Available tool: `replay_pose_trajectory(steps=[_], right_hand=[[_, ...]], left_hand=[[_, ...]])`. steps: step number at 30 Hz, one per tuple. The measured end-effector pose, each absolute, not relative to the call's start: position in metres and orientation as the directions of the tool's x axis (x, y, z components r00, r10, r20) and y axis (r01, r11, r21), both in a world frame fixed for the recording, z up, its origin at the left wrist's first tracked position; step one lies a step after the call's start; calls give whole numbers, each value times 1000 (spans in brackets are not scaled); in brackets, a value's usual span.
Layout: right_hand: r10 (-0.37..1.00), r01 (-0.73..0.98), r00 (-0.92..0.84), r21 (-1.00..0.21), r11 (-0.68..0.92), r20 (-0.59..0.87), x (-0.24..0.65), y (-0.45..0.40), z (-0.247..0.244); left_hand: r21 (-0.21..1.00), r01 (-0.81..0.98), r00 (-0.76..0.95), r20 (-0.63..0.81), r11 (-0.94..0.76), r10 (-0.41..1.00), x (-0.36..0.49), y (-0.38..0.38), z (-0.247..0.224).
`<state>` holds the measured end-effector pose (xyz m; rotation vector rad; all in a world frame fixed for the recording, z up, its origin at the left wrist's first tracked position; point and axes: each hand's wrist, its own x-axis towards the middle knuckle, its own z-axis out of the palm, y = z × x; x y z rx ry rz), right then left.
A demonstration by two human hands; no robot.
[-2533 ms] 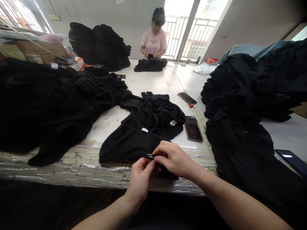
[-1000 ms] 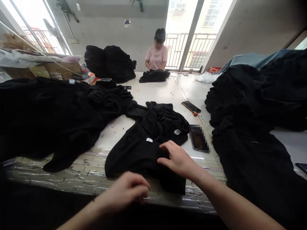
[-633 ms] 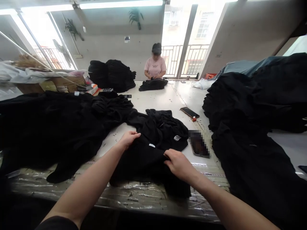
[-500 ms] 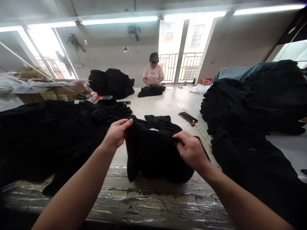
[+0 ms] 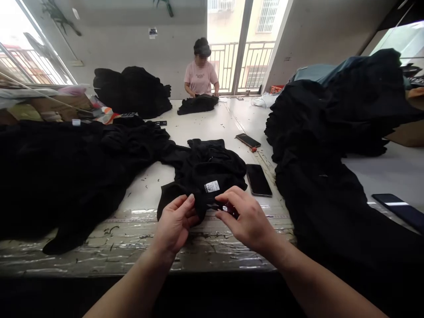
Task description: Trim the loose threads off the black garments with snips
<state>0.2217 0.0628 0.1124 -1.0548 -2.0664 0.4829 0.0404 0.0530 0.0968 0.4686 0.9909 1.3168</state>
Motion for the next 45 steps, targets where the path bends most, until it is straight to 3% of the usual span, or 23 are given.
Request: replay_pose_trajectory(steps=[15,17,21,24,27,31,33,37,40,42,45], right_hand=[[727,470,-467,-555,686,503,212,51,104],[731,426,-417,-595,682,540,215,50,109],[787,305,-152,-730,612,597,217,46,118],[842,305,-189,-785,540,505,207,42,110],[923,333,-274,-874,353,269,196,44,92],[937,41,-330,-994,-103,-110,197,53,74],[898,-82,-392,-965,-250,-200,201,56,72],[881,-62,-436,-971,-232,-183,206,57,77],[896,0,-430,-993,-120,-108,207,57,79],[892,13,-444,-995,-94,-90,209,57,78],[874,24,-462,-988,-155,-149,215,58,71]], left_hand=[[804,-520,-9,-342,288,940,46,34,93],[811,-510,-19,-344,287,939,45,31,92],[815,-512,-50,-343,271,938,46,27,91],[805,-541,-59,-325,243,944,51,25,91],[851,-505,-140,-244,143,960,53,28,94],[965,-215,-401,53,-151,914,44,31,100],[985,-54,-349,137,-166,927,40,30,100],[964,193,-76,202,-184,976,44,27,91],[922,311,-14,249,-232,968,49,30,83],[940,290,-4,189,-180,982,50,33,80],[983,185,11,-10,8,1000,49,38,76]])
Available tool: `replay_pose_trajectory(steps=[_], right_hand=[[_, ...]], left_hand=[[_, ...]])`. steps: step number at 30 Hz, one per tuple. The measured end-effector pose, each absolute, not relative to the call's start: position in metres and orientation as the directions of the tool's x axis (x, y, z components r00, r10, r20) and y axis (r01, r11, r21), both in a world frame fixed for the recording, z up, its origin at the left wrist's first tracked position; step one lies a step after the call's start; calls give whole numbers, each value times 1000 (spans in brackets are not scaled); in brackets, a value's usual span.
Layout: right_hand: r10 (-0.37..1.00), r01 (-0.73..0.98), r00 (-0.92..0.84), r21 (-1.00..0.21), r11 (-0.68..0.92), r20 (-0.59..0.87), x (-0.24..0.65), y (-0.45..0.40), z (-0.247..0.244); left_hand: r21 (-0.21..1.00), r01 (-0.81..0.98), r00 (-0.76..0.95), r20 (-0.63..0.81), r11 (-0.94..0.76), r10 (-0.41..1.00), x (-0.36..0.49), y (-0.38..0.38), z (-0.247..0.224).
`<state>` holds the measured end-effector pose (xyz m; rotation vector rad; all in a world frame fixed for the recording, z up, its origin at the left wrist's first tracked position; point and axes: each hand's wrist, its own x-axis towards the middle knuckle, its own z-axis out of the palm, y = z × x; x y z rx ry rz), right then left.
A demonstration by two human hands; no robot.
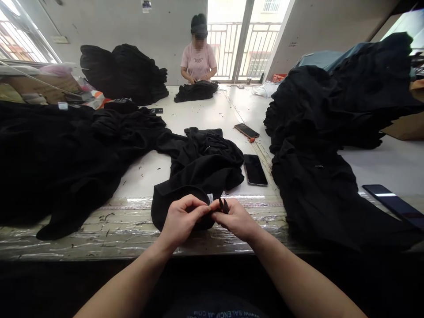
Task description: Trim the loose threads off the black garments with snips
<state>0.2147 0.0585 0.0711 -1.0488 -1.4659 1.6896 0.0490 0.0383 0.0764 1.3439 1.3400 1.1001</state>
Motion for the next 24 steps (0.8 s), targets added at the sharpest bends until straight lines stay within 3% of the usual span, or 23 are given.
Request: replay_pose_trajectory(steps=[6,10,12,14,16,19,24], right_hand=[[824,-19,-477,-933,-359,-307,225,63,59],[823,-3,-470,-932,-362,-319,228,68,57],[876,105,-411,-967,-231,-253,229,70,60],[945,277,-313,-961,-2,-92,233,71,66],[962,455,-256,-867,203,91,238,71,74],[915,607,-314,-688,398,253,244,66,87],[835,706,-461,-445,551,301,241,56,96]], left_hand=[[967,-113,106,-218,230,970,52,46,67],[895,-297,187,-286,332,940,60,48,64],[877,-324,166,-315,354,934,64,49,64],[871,-331,134,-337,363,932,67,51,65],[880,-313,109,-340,357,934,69,52,66],[918,-250,66,-302,309,951,72,54,67],[968,-139,26,-208,210,978,75,52,67]])
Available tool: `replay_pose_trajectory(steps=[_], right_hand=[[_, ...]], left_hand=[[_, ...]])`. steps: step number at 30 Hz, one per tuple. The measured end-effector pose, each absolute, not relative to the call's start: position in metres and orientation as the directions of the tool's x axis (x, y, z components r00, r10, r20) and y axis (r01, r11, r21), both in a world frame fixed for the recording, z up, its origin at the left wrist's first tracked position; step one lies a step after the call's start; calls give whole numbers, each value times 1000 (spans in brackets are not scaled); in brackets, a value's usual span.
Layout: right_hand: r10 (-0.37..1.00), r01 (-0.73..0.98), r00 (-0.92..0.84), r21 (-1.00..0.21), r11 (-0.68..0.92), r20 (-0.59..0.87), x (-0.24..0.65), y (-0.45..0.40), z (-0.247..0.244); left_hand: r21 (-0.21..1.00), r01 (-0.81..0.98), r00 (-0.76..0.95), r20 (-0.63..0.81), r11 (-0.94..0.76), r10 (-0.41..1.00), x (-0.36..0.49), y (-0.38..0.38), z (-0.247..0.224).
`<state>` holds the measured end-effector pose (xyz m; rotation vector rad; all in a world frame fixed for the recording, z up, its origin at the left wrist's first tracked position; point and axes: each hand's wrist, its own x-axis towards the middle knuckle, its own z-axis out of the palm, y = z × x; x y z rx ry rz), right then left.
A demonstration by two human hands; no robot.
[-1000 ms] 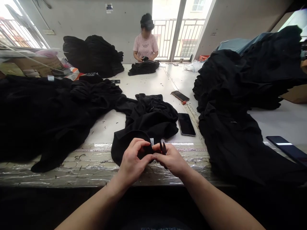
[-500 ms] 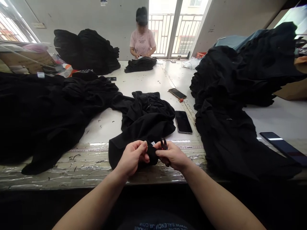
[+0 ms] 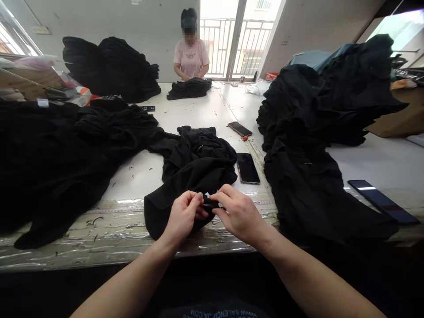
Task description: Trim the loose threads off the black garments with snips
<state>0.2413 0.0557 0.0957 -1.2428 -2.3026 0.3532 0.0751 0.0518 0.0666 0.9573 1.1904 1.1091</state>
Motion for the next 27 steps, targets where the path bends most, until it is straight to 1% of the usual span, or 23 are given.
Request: replay_pose_trajectory(steps=[3,5,7,9,12,13,15,16,17,18,19,20,21,22,23,25,27], right_hand=[[831,754,-473,-353,553,293,238,54,94],[834,768,-469,-332,547,289,237,54,92],[843,776,-458,-336,534,282,237,53,91],[853,764,-445,-380,521,274,238,53,88],[875,708,-387,-515,483,290,245,55,85],[884,686,-355,-557,468,305,249,57,85],[900,664,-275,-611,432,337,260,64,86],[909,660,-228,-630,408,350,265,70,87],[916,658,-173,-650,380,361,271,78,88],[922,655,-113,-670,349,370,275,87,90],[924,649,-54,-690,320,377,278,98,91],[921,644,0,-705,298,389,279,111,91],[913,642,42,-712,287,406,277,124,90],[904,648,59,-705,289,425,273,138,87],[899,662,42,-686,302,436,267,152,84],[906,690,-80,-632,351,416,251,176,75],[912,695,-212,-601,393,351,234,192,69]], left_hand=[[979,-103,9,-174,174,985,75,50,68],[985,-67,14,-158,159,987,76,50,69],[987,-40,19,-153,153,988,78,50,69],[987,-33,15,-160,160,987,80,47,68],[990,22,16,-142,142,990,74,32,67],[990,68,69,-127,122,990,67,24,67],[983,158,283,-140,98,949,45,7,68],[975,195,388,-179,109,904,30,-1,68],[962,226,455,-245,155,856,14,-6,68],[941,250,438,-320,228,840,-3,-9,69],[913,253,342,-394,320,853,-18,-9,68],[883,222,193,-456,414,869,-32,-7,67],[858,163,35,-499,487,866,-43,-3,65],[833,89,-78,-540,546,838,-49,3,62],[809,14,-138,-580,587,803,-51,10,58],[768,-109,-131,-640,631,757,-46,27,47],[764,-195,-113,-641,616,759,-35,45,38]])
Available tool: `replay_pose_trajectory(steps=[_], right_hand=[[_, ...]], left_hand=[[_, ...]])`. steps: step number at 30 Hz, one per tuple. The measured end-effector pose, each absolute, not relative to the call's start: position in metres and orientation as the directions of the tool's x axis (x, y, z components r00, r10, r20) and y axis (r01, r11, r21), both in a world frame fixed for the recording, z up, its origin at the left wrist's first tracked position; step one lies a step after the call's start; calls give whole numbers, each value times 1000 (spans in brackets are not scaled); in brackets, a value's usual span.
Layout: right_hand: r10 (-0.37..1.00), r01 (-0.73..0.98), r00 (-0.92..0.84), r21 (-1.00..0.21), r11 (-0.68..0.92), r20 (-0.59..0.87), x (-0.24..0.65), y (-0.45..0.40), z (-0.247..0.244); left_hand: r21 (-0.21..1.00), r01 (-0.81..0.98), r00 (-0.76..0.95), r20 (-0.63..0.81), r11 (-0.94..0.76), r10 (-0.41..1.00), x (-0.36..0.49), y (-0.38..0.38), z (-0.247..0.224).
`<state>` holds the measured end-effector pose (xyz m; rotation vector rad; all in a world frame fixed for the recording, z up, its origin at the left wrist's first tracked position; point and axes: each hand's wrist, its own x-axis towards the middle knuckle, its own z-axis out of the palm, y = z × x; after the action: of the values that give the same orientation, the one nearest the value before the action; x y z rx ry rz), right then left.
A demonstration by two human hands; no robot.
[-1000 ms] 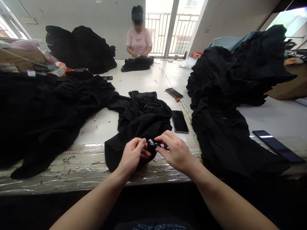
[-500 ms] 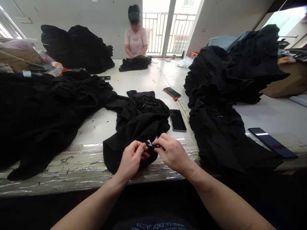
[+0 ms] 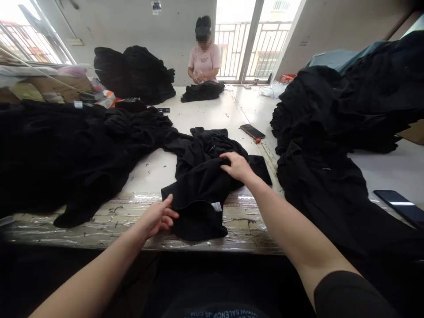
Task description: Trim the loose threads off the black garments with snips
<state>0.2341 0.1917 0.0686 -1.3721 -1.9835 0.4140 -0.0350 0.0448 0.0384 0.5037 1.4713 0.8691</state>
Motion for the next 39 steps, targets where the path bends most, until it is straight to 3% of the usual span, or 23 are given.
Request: replay_pose_trajectory(steps=[4,6,8,10,13,17,21,25,32,39], right_hand=[[902,679,-211,-608,412,376,225,203,88],[872,637,-106,-641,428,477,236,205,115],[820,584,31,-676,449,572,251,209,147],[779,576,104,-676,460,619,265,212,169],[775,656,89,-622,426,625,274,207,169],[866,766,-49,-537,352,497,260,163,116],[931,629,-237,-686,365,278,236,97,75],[935,538,-254,-767,350,249,225,57,73],[882,523,-316,-712,468,348,217,41,65],[894,490,-310,-751,441,323,216,36,60]], left_hand=[[871,-276,-224,-470,407,854,-31,81,71],[932,-310,-282,-278,187,918,-37,91,117],[933,-333,-324,21,-135,946,-39,92,165],[917,-319,-272,151,-237,950,-31,87,195],[933,-343,-161,56,-109,985,-3,83,186],[897,-408,-21,-197,171,980,30,78,113],[823,-485,13,-332,296,943,44,58,66],[753,-545,82,-390,369,917,50,40,59],[702,-583,129,-418,410,899,59,28,57],[683,-591,133,-443,430,887,59,23,51]])
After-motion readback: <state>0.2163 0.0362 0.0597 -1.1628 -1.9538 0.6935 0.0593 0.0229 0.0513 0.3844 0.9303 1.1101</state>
